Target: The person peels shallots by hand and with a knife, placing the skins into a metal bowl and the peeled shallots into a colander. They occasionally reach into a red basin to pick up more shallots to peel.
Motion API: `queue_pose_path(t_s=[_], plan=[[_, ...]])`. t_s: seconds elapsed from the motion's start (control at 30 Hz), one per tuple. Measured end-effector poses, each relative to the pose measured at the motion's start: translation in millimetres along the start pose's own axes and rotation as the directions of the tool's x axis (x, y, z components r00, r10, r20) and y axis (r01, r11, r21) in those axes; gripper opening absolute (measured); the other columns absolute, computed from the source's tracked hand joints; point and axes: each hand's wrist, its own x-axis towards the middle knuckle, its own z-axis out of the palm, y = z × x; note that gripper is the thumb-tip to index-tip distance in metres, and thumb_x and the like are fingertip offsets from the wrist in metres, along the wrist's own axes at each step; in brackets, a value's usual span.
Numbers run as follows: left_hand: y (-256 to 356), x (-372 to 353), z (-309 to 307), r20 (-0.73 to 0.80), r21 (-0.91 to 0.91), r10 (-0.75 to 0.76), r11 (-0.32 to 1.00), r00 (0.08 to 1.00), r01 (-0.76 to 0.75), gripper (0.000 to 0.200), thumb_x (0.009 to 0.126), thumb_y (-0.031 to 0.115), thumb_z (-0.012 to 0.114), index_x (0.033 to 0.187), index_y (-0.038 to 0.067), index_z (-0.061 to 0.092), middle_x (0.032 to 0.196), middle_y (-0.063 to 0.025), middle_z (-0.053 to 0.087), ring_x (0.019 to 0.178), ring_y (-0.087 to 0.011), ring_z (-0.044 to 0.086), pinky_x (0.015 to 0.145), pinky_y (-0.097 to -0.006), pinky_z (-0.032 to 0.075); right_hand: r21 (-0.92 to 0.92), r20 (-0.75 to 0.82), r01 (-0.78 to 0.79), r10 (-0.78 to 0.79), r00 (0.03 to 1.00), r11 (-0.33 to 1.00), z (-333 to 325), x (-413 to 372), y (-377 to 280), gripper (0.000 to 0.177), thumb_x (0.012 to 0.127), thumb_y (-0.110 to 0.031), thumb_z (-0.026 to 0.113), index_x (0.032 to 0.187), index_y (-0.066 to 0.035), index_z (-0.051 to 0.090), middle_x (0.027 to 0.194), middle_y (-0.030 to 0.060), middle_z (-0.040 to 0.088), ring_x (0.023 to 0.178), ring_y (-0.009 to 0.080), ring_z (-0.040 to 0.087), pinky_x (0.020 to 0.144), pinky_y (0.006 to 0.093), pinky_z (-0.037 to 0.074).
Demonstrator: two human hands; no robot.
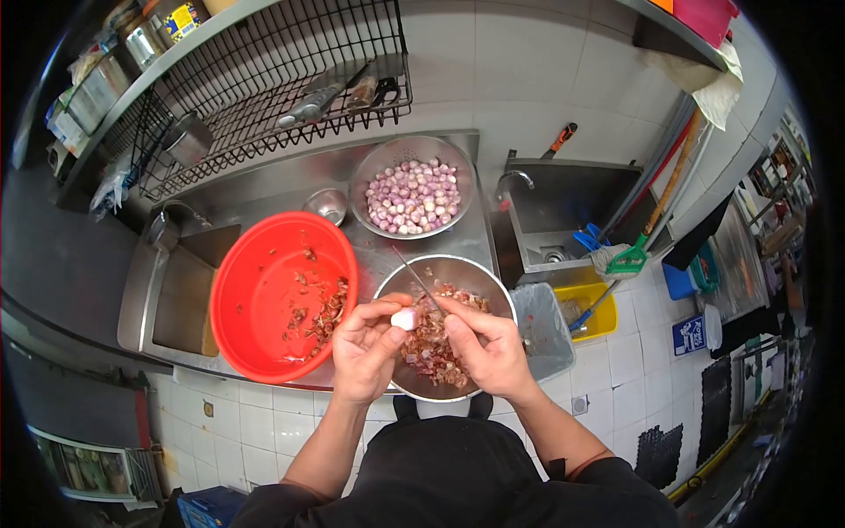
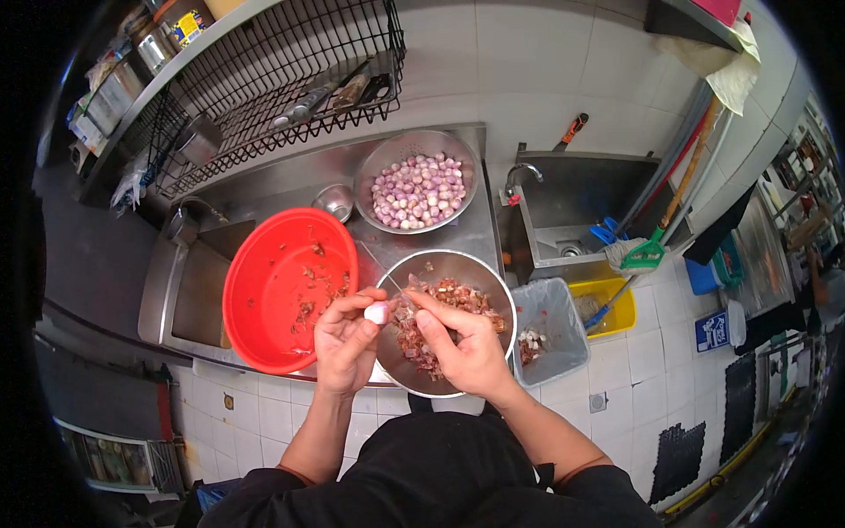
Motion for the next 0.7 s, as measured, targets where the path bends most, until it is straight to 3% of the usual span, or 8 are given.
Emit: queue_pose_path(t_s=[0.03, 0.17, 0.27, 0.33, 0.4, 0.47, 0.7], plan=[[-1, 0, 1, -0.020, -0.136, -0.041, 0.990, 0.999, 0.038, 0.031, 0.090, -0.005, 0.063, 0.120, -0.003, 0.057, 0.123, -0.0182, 0.061, 0.115, -0.0255, 0.062, 0.099, -0.0340, 0.050, -0.029, -0.008, -0.004, 0.004, 1.000, 1.000, -1, 0, 1, 0.032, 0.099, -0.011, 0.057, 0.127, 0.004, 0.061, 0.123, 0.0181, 0.066, 0.115, 0.0175, 0.061, 0.100, 0.0303, 0.045], [-4, -1, 10, -0.047, -0.247, -0.107, 0.965, 0.993, 0.093, 0.031, 0.091, -0.004, 0.062, 0.121, -0.001, 0.055, 0.124, -0.0164, 0.060, 0.118, -0.0267, 0.061, 0.101, -0.0352, 0.050, -0.145, 0.009, 0.119, -0.119, 0.993, 0.982, -7, -5, 11, 0.037, 0.098, -0.011, 0.058, 0.131, 0.005, 0.057, 0.123, 0.0185, 0.066, 0.116, 0.0173, 0.060, 0.100, 0.0304, 0.045], [-14, -7, 16, -0.109, -0.181, -0.082, 0.982, 0.991, 0.062, 0.028, 0.091, -0.004, 0.063, 0.118, -0.001, 0.056, 0.122, -0.0153, 0.061, 0.115, -0.0247, 0.062, 0.100, -0.0344, 0.051, -0.001, 0.049, -0.018, 0.018, 0.999, 1.000, -6, -16, 3, 0.044, 0.096, -0.009, 0.059, 0.137, 0.006, 0.051, 0.125, 0.0201, 0.065, 0.118, 0.0209, 0.061, 0.100, 0.0312, 0.045], [-18, -10, 22, -0.117, -0.149, -0.020, 0.989, 0.993, 0.002, 0.027, 0.090, -0.007, 0.063, 0.116, -0.003, 0.055, 0.123, -0.0170, 0.060, 0.112, -0.0224, 0.063, 0.099, -0.0343, 0.050, -0.148, 0.134, 0.216, -0.197, 0.971, 0.965, -9, -19, 3, 0.050, 0.095, -0.007, 0.060, 0.141, 0.006, 0.045, 0.127, 0.0216, 0.063, 0.119, 0.0241, 0.061, 0.100, 0.0315, 0.045], [-22, -14, 30, -0.135, -0.083, 0.006, 0.996, 0.991, -0.018, 0.027, 0.090, -0.008, 0.063, 0.115, -0.004, 0.055, 0.120, -0.0171, 0.061, 0.110, -0.0215, 0.063, 0.098, -0.0336, 0.051, -0.105, 0.122, 0.191, -0.178, 0.976, 0.976, -13, -20, 4, 0.047, 0.094, -0.006, 0.060, 0.138, 0.005, 0.049, 0.130, 0.0217, 0.061, 0.121, 0.0263, 0.061, 0.102, 0.0327, 0.045], [-26, -16, 39, -0.157, -0.014, 0.035, 0.999, 0.987, -0.038, 0.027, 0.089, -0.009, 0.064, 0.114, -0.004, 0.054, 0.118, -0.0172, 0.062, 0.109, -0.0206, 0.063, 0.097, -0.0328, 0.052, -0.125, 0.178, 0.405, -0.381, 0.907, 0.906, -20, -15, 11, 0.043, 0.094, -0.006, 0.060, 0.135, 0.004, 0.053, 0.130, 0.0206, 0.061, 0.121, 0.0271, 0.061, 0.102, 0.0334, 0.046], [-30, -25, 69, -0.250, 0.216, 0.174, 0.969, 0.952, -0.120, 0.024, 0.088, -0.010, 0.065, 0.110, -0.005, 0.056, 0.115, -0.0186, 0.064, 0.106, -0.0201, 0.065, 0.094, -0.0310, 0.053, -0.019, 0.242, 0.375, -0.360, 0.901, 0.927, -45, -13, 11, 0.040, 0.094, -0.004, 0.058, 0.133, 0.002, 0.056, 0.127, 0.0199, 0.063, 0.119, 0.0280, 0.062, 0.100, 0.0339, 0.047]])
